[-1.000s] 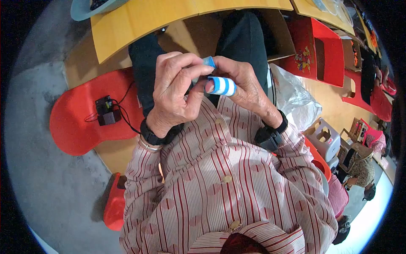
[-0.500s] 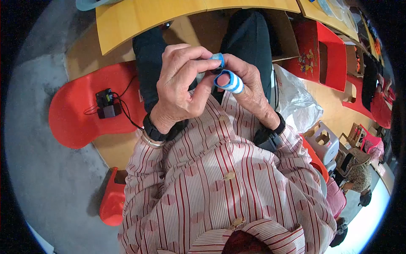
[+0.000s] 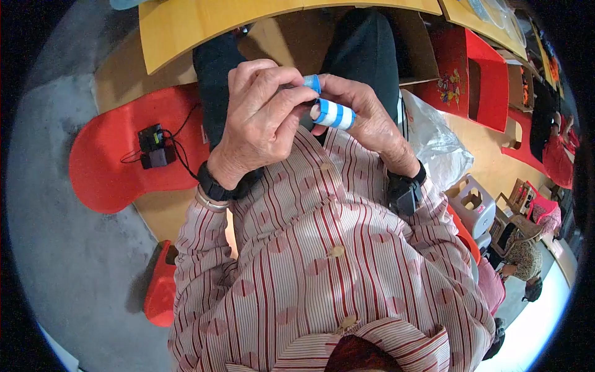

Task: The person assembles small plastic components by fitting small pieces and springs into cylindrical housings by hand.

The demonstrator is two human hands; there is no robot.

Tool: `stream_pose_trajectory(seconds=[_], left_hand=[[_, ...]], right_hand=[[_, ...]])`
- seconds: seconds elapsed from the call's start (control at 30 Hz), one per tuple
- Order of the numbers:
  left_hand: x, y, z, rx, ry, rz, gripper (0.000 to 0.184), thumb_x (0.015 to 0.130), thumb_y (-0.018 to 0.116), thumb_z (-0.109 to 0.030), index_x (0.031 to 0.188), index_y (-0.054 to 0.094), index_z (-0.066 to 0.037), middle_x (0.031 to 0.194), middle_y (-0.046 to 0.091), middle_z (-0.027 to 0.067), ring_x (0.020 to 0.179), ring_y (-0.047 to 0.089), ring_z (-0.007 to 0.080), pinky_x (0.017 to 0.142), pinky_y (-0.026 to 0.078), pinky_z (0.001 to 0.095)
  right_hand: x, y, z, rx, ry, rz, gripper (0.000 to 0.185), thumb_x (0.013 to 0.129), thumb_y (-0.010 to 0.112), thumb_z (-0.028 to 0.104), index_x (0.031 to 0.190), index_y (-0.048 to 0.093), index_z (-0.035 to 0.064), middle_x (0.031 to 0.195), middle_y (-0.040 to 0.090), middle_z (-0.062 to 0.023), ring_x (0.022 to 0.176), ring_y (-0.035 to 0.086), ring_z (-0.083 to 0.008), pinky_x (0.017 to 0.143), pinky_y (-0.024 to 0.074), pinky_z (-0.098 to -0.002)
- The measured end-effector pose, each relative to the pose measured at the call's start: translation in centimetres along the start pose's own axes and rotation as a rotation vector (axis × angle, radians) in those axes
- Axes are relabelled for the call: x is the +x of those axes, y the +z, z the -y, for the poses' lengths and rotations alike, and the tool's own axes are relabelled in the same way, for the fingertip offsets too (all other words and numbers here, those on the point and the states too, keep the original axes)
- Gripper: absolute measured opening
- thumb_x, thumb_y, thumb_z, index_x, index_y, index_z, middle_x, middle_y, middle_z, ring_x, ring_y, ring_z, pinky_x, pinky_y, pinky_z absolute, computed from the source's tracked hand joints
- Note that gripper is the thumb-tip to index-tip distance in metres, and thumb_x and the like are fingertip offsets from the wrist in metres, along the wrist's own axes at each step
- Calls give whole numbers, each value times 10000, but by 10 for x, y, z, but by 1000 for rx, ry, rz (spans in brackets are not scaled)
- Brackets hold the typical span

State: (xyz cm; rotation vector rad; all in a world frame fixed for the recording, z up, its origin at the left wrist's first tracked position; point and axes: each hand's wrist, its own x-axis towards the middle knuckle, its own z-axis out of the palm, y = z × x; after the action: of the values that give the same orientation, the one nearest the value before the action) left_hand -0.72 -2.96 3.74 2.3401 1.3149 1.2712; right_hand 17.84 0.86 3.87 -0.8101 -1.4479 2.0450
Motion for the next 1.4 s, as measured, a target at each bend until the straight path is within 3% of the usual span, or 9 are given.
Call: stream_pose_trajectory(seconds=[0.17,0.47,0.77,0.97,1.07,1.4], left_hand=[[0,-3,2,-22,8,35,302,628,680,-24,922,628,-71,988,566,57,920,516,276,816,399,390],[7,-6,-2,-116,-33,57,286,637,697,-32,910,648,-99,966,545,59,896,506,273,797,420,388],[5,-4,1,-106,-32,63,265,633,690,-72,897,679,-89,967,554,74,921,507,283,803,429,390],[5,-3,-2,-86,-24,80,267,629,692,-62,895,677,-79,968,557,74,919,514,280,803,434,387],[4,-3,-3,-90,-22,75,274,628,694,-57,900,678,-78,968,561,73,917,518,277,802,437,384],[1,-7,-2,-56,-17,48,311,619,719,-21,918,667,-90,995,574,55,886,529,258,776,456,356]], right_hand=[[1,-6,-3,-121,-18,58,326,876,664,203,1128,579,15,897,610,-9,761,572,-72,637,502,-222],[0,-7,-2,54,23,110,303,866,672,187,1107,585,25,872,599,6,755,560,-44,617,490,-198],[0,-12,1,142,88,157,434,818,724,239,1166,575,25,910,615,-9,743,568,-55,624,497,-201],[4,-14,-10,35,23,126,442,797,745,237,1152,591,26,876,624,-1,719,580,-57,620,504,-198],[3,-11,-2,41,114,80,408,803,740,219,1136,603,26,855,622,6,715,574,-48,619,492,-193],[2,-5,-4,-69,-78,47,388,796,746,238,1069,601,3,877,606,6,827,547,-57,740,482,-230]])
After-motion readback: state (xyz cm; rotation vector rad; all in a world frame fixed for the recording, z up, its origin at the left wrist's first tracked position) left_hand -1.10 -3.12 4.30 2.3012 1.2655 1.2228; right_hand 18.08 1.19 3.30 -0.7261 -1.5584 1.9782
